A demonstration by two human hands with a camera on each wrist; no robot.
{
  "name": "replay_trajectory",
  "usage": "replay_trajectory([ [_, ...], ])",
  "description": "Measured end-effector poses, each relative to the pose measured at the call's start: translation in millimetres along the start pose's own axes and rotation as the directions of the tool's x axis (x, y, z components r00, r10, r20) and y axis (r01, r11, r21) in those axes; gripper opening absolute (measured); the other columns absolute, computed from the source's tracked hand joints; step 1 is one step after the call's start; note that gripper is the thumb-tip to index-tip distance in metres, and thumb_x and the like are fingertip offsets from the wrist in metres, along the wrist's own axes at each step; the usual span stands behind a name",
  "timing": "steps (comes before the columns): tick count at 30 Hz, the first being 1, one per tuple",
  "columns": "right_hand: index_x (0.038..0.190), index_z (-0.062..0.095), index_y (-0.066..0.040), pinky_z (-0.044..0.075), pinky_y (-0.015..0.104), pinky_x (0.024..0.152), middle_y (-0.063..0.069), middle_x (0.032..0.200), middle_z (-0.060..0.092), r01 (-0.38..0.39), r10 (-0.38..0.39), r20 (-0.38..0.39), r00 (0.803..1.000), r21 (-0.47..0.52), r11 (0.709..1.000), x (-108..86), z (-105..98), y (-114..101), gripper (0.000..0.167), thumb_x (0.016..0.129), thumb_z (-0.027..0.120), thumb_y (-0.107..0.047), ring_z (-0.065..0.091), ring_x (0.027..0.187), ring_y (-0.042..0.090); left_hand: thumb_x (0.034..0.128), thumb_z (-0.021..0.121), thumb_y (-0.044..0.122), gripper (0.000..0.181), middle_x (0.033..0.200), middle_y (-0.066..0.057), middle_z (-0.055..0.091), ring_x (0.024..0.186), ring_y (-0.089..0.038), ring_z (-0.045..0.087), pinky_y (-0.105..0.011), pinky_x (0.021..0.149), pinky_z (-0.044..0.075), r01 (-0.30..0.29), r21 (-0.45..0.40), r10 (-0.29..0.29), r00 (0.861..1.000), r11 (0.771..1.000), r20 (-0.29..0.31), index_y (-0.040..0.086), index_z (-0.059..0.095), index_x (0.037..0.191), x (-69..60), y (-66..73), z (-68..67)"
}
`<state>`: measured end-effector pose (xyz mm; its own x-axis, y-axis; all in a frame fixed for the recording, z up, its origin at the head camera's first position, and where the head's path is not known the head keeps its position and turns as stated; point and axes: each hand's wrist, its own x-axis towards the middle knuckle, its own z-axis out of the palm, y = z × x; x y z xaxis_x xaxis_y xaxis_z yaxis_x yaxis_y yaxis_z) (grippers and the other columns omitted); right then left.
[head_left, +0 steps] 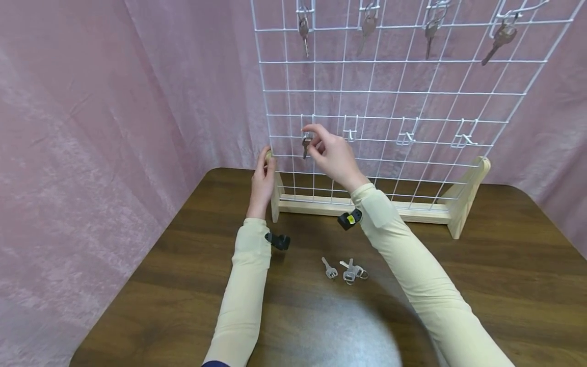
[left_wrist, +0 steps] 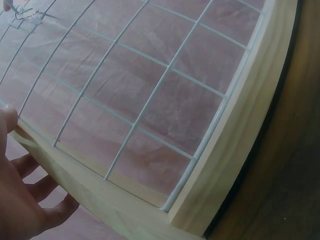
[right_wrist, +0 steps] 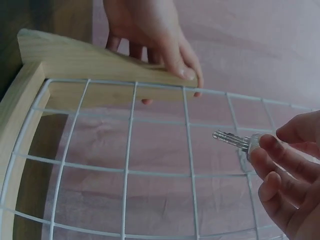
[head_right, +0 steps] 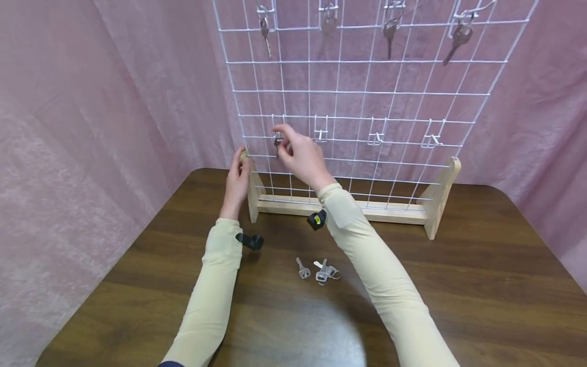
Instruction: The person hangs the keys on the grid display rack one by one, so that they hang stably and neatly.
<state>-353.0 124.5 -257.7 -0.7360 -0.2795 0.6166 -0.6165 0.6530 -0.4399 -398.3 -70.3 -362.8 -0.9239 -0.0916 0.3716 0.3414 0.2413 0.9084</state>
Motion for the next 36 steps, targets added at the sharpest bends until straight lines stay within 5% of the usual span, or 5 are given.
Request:
replay_trajectory([
  [21, 0.115, 0.060, -0.006, 0.043, 0.026, 0.057, 0.008, 0.086, 0.070, 0.083, -0.081, -0.037, 0.996, 0.058, 0.995, -74.3, -14.9, -6.8, 0.023, 0.092, 0.059, -0.005, 0.063, 0.068, 0.016, 0.1015, 0.040, 0.048, 0.048, 0.132, -0.016, 0.056, 0.112, -0.027, 0.055, -0.047, 0.091, 0.045, -0.005, -0.019, 0.005, 1.000, 1.000, 0.014, 0.037, 0.036, 0.148, 0.8, -0.3, 0.6],
  [30, 0.108, 0.063, -0.005, 0.048, 0.028, 0.060, 0.005, 0.086, 0.072, 0.127, -0.131, 0.077, 0.988, 0.050, 0.991, -97.4, -7.8, 0.6, 0.018, 0.091, 0.059, -0.002, 0.065, 0.073, 0.012, 0.1013, 0.040, 0.049, 0.050, 0.133, -0.017, 0.055, 0.115, -0.034, 0.055, -0.049, 0.091, 0.044, -0.010, -0.024, 0.011, 1.000, 1.000, 0.021, 0.032, 0.036, 0.149, 2.1, -1.9, -0.5],
  [36, 0.106, 0.066, -0.008, 0.052, 0.030, 0.065, 0.003, 0.087, 0.070, 0.177, -0.175, 0.211, 0.962, 0.010, 0.984, -107.5, -2.4, 4.3, 0.018, 0.091, 0.059, -0.002, 0.062, 0.075, 0.010, 0.1014, 0.040, 0.049, 0.050, 0.132, -0.018, 0.056, 0.116, -0.036, 0.055, -0.048, 0.090, 0.044, -0.014, -0.014, 0.014, 1.000, 1.000, 0.017, 0.032, 0.036, 0.149, 2.0, -2.8, 0.3],
])
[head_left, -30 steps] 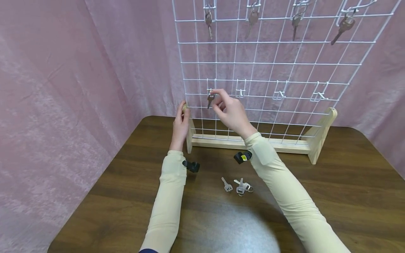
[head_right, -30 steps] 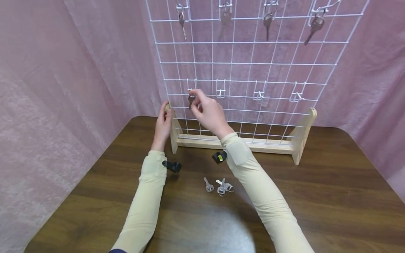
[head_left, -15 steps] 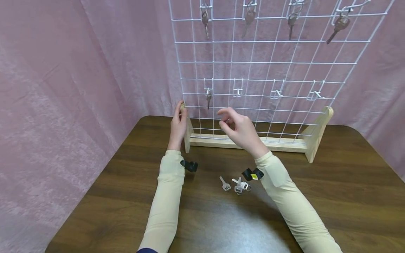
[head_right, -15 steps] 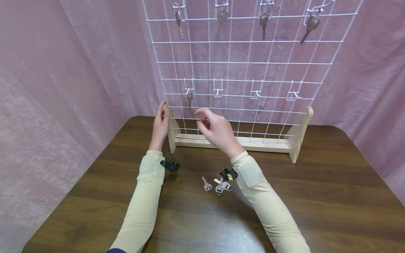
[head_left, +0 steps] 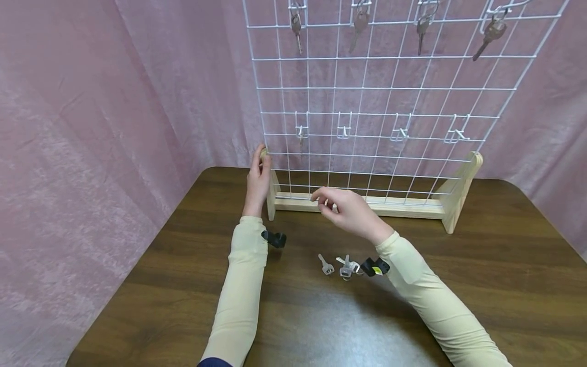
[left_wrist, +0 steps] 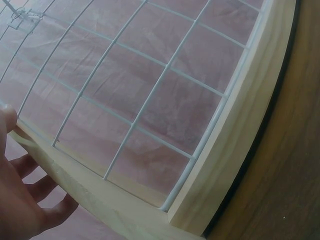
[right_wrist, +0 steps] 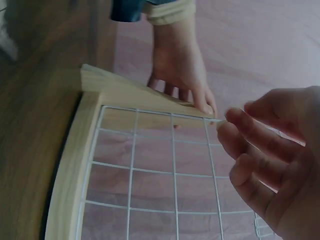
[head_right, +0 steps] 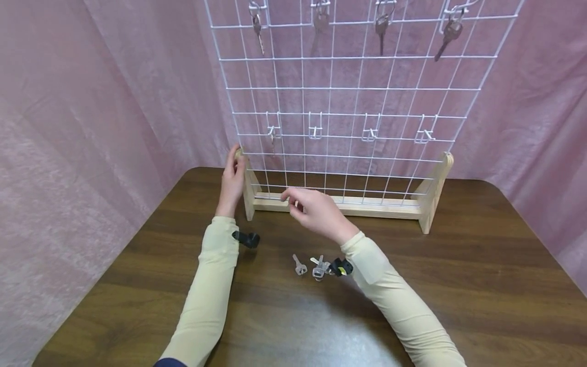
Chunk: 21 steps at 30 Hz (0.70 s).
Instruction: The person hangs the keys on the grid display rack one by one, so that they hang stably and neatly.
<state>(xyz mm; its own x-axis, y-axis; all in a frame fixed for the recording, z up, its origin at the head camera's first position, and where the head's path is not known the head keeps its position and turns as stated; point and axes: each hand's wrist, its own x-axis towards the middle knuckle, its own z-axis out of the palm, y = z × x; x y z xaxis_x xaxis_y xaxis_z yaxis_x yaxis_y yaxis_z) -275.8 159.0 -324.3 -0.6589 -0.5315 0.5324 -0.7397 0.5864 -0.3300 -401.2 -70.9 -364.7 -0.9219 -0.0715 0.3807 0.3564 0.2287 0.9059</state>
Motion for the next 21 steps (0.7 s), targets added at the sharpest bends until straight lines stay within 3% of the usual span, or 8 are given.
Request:
replay_trajectory([
  [4, 0.108, 0.066, -0.010, 0.053, 0.027, 0.069, 0.000, 0.090, 0.070, 0.054, -0.045, 0.156, 0.987, -0.054, 0.997, -5.9, 2.3, 1.5, 0.018, 0.091, 0.061, -0.006, 0.061, 0.076, 0.008, 0.1016, 0.040, 0.048, 0.049, 0.135, -0.016, 0.055, 0.117, -0.031, 0.055, -0.049, 0.093, 0.044, 0.004, 0.002, -0.004, 1.000, 1.000, 0.002, 0.034, 0.036, 0.148, 0.1, 0.1, -0.5],
  [9, 0.124, 0.059, -0.018, 0.051, 0.024, 0.070, -0.003, 0.102, 0.068, 0.045, -0.015, 0.362, 0.932, -0.075, 0.996, -19.9, 1.5, 5.5, 0.030, 0.094, 0.062, -0.016, 0.061, 0.077, 0.005, 0.1048, 0.040, 0.034, 0.047, 0.138, -0.020, 0.052, 0.120, -0.035, 0.053, -0.049, 0.095, 0.044, 0.033, -0.001, -0.033, 0.999, 0.999, 0.038, 0.025, 0.034, 0.151, -11.7, 26.8, -5.7],
  [11, 0.128, 0.056, -0.020, 0.051, 0.024, 0.072, -0.002, 0.108, 0.067, 0.027, 0.001, 0.404, 0.915, -0.065, 0.997, -26.5, 1.3, 9.9, 0.035, 0.094, 0.063, -0.018, 0.062, 0.081, 0.006, 0.1049, 0.040, 0.030, 0.047, 0.139, -0.021, 0.051, 0.122, -0.036, 0.052, -0.049, 0.096, 0.043, 0.048, -0.011, -0.047, 0.998, 0.999, 0.050, 0.022, 0.033, 0.151, -12.7, 29.0, -6.3],
  [16, 0.128, 0.058, -0.020, 0.051, 0.027, 0.073, -0.003, 0.117, 0.064, 0.030, 0.008, 0.443, 0.896, -0.078, 0.997, -34.5, 2.0, 15.3, 0.037, 0.092, 0.066, -0.019, 0.061, 0.078, 0.005, 0.1031, 0.040, 0.042, 0.049, 0.140, -0.017, 0.052, 0.121, -0.033, 0.052, -0.049, 0.095, 0.043, 0.034, -0.022, -0.034, 0.999, 0.999, 0.040, 0.032, 0.034, 0.150, -0.8, 2.0, -2.7],
  [19, 0.126, 0.059, -0.021, 0.051, 0.029, 0.072, -0.002, 0.121, 0.062, 0.035, 0.018, 0.472, 0.881, -0.103, 0.994, -35.1, 4.3, 13.7, 0.036, 0.091, 0.067, -0.021, 0.062, 0.077, 0.008, 0.1022, 0.040, 0.046, 0.049, 0.139, -0.015, 0.052, 0.119, -0.032, 0.053, -0.048, 0.094, 0.043, 0.013, -0.006, -0.013, 1.000, 1.000, 0.023, 0.035, 0.034, 0.149, 0.7, -1.1, -1.0],
  [21, 0.127, 0.059, -0.020, 0.051, 0.030, 0.072, -0.001, 0.122, 0.062, 0.031, 0.025, 0.507, 0.862, -0.100, 0.994, -34.8, 7.0, 12.4, 0.038, 0.090, 0.068, -0.023, 0.064, 0.081, 0.011, 0.1018, 0.039, 0.048, 0.049, 0.139, -0.014, 0.052, 0.117, -0.030, 0.054, -0.048, 0.094, 0.044, -0.003, 0.007, 0.003, 1.000, 1.000, 0.010, 0.036, 0.034, 0.149, 1.3, -2.1, 0.2],
])
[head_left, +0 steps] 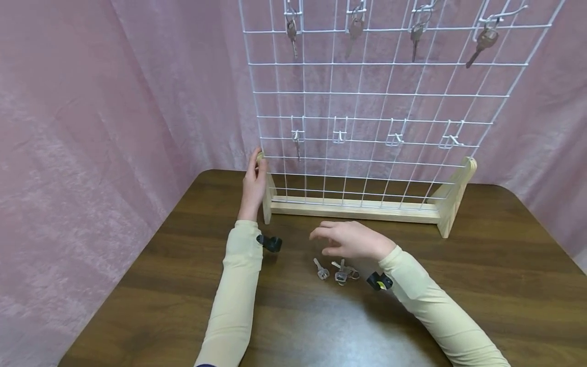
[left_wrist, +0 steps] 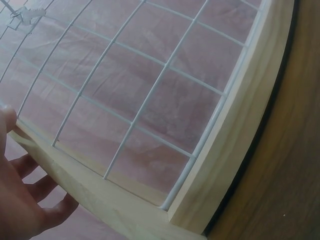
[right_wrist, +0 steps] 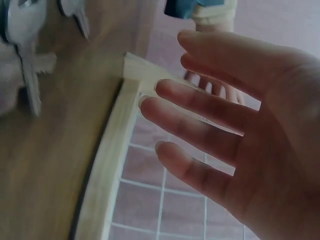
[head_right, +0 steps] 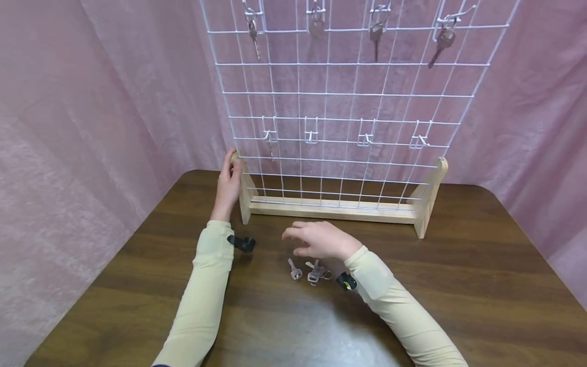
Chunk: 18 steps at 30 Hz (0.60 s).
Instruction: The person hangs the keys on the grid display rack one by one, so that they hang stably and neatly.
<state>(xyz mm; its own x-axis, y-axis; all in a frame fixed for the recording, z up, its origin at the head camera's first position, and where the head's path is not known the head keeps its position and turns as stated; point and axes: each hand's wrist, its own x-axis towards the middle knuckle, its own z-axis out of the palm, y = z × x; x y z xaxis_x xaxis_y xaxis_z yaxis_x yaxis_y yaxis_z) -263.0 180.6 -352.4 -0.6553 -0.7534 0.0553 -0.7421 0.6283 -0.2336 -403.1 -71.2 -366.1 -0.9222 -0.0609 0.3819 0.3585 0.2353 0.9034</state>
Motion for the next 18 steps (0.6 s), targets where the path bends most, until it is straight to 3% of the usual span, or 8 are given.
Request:
replay_trajectory([
  [9, 0.129, 0.056, -0.020, 0.047, 0.027, 0.076, 0.000, 0.118, 0.055, -0.001, -0.002, 0.227, 0.974, 0.016, 1.000, 1.9, 11.2, -3.5, 0.056, 0.078, 0.079, -0.023, 0.055, 0.088, 0.013, 0.1013, 0.040, 0.050, 0.049, 0.135, -0.014, 0.056, 0.110, -0.030, 0.057, -0.046, 0.088, 0.046, -0.017, 0.014, 0.018, 1.000, 1.000, -0.017, 0.036, 0.035, 0.148, 1.1, -2.1, 1.5],
  [14, 0.124, 0.059, -0.019, 0.049, 0.029, 0.083, 0.000, 0.116, 0.055, 0.038, -0.041, 0.244, 0.969, 0.017, 0.999, 4.1, 20.1, -0.9, 0.054, 0.075, 0.080, -0.020, 0.056, 0.100, 0.014, 0.1016, 0.040, 0.048, 0.049, 0.133, -0.015, 0.056, 0.109, -0.030, 0.057, -0.045, 0.086, 0.046, -0.017, 0.005, 0.017, 1.000, 1.000, -0.010, 0.036, 0.035, 0.148, 0.8, -1.9, 0.9],
  [18, 0.117, 0.062, -0.018, 0.048, 0.028, 0.085, 0.000, 0.114, 0.055, 0.062, -0.064, 0.234, 0.970, 0.017, 0.998, 7.7, 28.3, 2.3, 0.046, 0.075, 0.080, -0.019, 0.054, 0.100, 0.012, 0.1021, 0.041, 0.045, 0.049, 0.134, -0.016, 0.055, 0.112, -0.033, 0.056, -0.045, 0.089, 0.045, -0.003, -0.010, 0.003, 1.000, 1.000, 0.004, 0.033, 0.034, 0.149, 1.5, 1.4, 0.3],
])
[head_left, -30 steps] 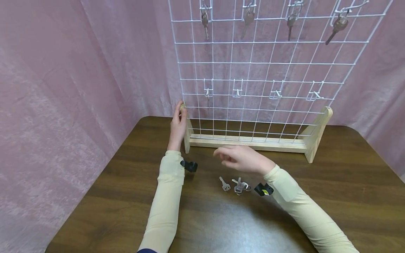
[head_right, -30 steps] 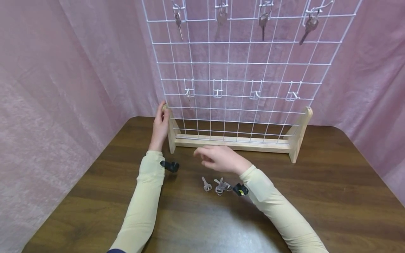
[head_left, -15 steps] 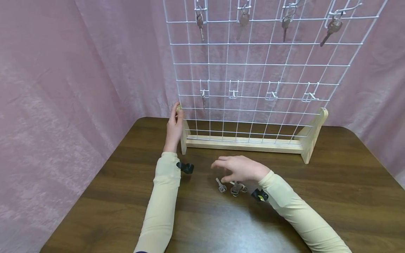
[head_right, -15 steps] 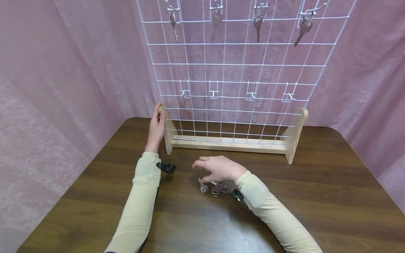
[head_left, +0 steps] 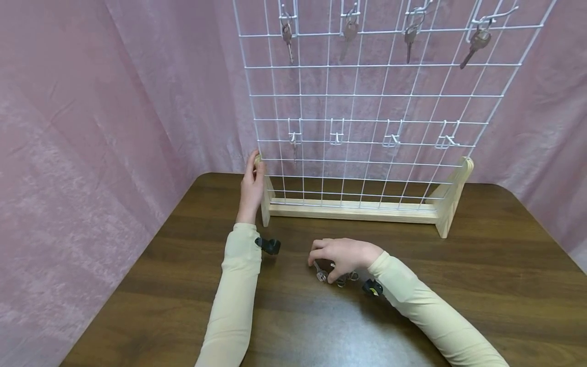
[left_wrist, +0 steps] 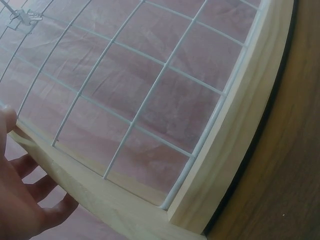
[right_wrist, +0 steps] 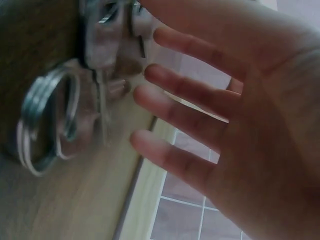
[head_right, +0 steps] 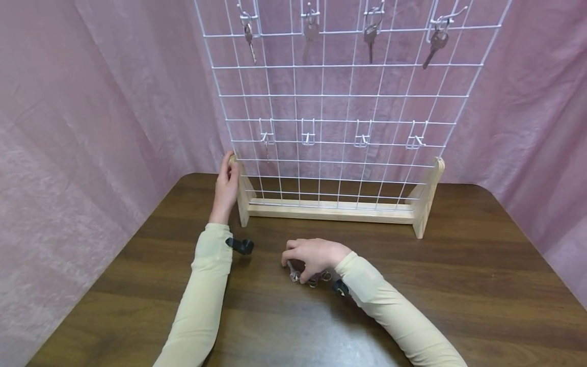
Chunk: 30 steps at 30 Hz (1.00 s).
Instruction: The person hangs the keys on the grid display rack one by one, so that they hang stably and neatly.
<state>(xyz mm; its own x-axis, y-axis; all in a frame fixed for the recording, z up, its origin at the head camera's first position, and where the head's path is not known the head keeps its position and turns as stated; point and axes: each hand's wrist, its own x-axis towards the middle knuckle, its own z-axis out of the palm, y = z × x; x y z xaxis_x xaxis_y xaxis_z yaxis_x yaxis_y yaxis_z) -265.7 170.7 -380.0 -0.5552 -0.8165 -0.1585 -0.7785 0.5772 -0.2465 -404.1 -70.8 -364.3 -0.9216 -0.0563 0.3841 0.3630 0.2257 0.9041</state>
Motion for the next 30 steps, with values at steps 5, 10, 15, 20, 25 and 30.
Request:
replay_trajectory([
  [5, 0.105, 0.062, -0.017, 0.046, 0.024, 0.075, -0.002, 0.104, 0.055, 0.004, -0.004, -0.011, 1.000, 0.011, 1.000, 4.5, 4.1, 1.2, 0.032, 0.078, 0.079, -0.018, 0.053, 0.088, 0.010, 0.1047, 0.040, 0.032, 0.048, 0.137, -0.021, 0.052, 0.117, -0.037, 0.054, -0.048, 0.092, 0.044, 0.030, -0.012, -0.030, 0.999, 0.999, 0.024, 0.023, 0.033, 0.151, -9.1, 21.7, -4.2],
  [10, 0.095, 0.061, -0.018, 0.046, 0.021, 0.073, -0.004, 0.095, 0.054, 0.009, -0.009, -0.003, 1.000, 0.018, 1.000, 6.9, 5.4, 1.1, 0.022, 0.081, 0.077, -0.016, 0.054, 0.085, 0.008, 0.1053, 0.040, 0.027, 0.047, 0.138, -0.023, 0.051, 0.119, -0.042, 0.053, -0.047, 0.091, 0.044, 0.033, -0.002, -0.032, 0.999, 0.999, 0.034, 0.018, 0.032, 0.151, -16.1, 36.1, -6.0],
  [15, 0.094, 0.060, -0.017, 0.046, 0.021, 0.075, -0.004, 0.093, 0.055, 0.017, -0.017, 0.004, 1.000, 0.039, 0.999, 8.3, 6.8, 1.0, 0.021, 0.082, 0.077, -0.014, 0.055, 0.086, 0.009, 0.1054, 0.039, 0.028, 0.047, 0.138, -0.023, 0.051, 0.119, -0.043, 0.053, -0.048, 0.092, 0.044, 0.030, 0.003, -0.030, 0.999, 1.000, 0.036, 0.018, 0.032, 0.151, -18.0, 38.2, -6.2],
  [20, 0.092, 0.059, -0.016, 0.044, 0.020, 0.072, -0.002, 0.093, 0.052, 0.015, -0.015, 0.006, 1.000, 0.036, 0.999, 8.2, 6.5, 0.9, 0.021, 0.082, 0.077, -0.015, 0.053, 0.082, 0.010, 0.1053, 0.040, 0.029, 0.048, 0.138, -0.024, 0.052, 0.120, -0.043, 0.053, -0.048, 0.091, 0.043, 0.030, -0.002, -0.030, 0.999, 1.000, 0.041, 0.019, 0.032, 0.152, -16.8, 36.8, -7.0],
  [25, 0.088, 0.057, -0.015, 0.043, 0.020, 0.073, -0.002, 0.093, 0.049, 0.020, -0.020, -0.026, 0.999, 0.006, 1.000, 8.1, 6.5, 1.5, 0.024, 0.079, 0.079, -0.016, 0.048, 0.083, 0.010, 0.1048, 0.040, 0.032, 0.047, 0.139, -0.021, 0.052, 0.120, -0.039, 0.053, -0.047, 0.092, 0.044, 0.042, -0.010, -0.042, 0.999, 0.999, 0.029, 0.025, 0.033, 0.151, -9.9, 24.7, -4.8],
  [30, 0.085, 0.056, -0.016, 0.042, 0.020, 0.075, -0.004, 0.090, 0.049, 0.038, -0.039, -0.051, 0.998, -0.033, 0.999, 7.5, 5.7, 2.6, 0.028, 0.076, 0.082, -0.020, 0.043, 0.087, 0.008, 0.1030, 0.041, 0.042, 0.047, 0.134, -0.018, 0.056, 0.115, -0.039, 0.056, -0.043, 0.087, 0.044, 0.001, -0.005, -0.001, 1.000, 1.000, -0.002, 0.033, 0.036, 0.148, -2.2, 4.8, -0.6],
])
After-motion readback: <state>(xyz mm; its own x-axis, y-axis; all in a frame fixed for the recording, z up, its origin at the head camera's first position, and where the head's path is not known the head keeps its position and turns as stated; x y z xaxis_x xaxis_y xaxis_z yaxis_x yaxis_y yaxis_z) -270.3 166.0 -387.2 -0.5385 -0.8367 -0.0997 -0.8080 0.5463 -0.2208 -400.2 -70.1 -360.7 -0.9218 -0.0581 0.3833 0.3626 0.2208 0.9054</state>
